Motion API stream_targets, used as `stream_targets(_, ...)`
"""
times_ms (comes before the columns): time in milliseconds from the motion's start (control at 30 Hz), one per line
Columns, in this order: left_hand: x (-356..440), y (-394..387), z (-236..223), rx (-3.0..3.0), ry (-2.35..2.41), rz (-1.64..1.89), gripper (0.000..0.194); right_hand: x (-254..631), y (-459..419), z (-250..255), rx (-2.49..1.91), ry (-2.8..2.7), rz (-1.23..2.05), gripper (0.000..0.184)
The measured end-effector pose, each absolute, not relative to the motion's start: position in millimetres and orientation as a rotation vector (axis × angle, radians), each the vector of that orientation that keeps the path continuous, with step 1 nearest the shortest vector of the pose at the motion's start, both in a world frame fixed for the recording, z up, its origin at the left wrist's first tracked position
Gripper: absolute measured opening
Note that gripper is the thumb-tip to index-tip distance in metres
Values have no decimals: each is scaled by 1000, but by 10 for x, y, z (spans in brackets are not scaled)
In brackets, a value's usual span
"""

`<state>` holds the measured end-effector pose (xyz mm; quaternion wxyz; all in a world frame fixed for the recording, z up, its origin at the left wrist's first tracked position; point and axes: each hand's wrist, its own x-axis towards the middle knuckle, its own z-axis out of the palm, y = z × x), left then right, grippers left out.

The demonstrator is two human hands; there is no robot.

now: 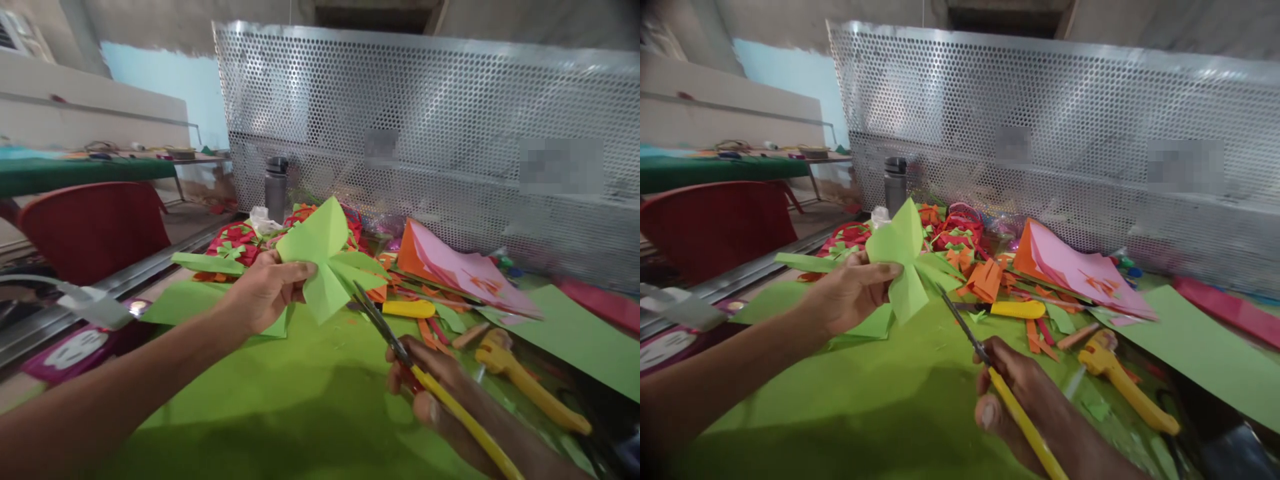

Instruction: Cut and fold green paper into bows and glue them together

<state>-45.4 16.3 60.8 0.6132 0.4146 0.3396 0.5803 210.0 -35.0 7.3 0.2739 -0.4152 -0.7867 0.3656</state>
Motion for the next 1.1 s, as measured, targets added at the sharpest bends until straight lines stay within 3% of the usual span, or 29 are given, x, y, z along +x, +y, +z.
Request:
stream_targets(233,-365,95,550,879,764,1259,36,2057,-359,183,-1118,-2141,1091,64)
stream_targets(1100,-239,18,354,956,882,1191,16,2049,-388,236,-1141,-2090,1326,64)
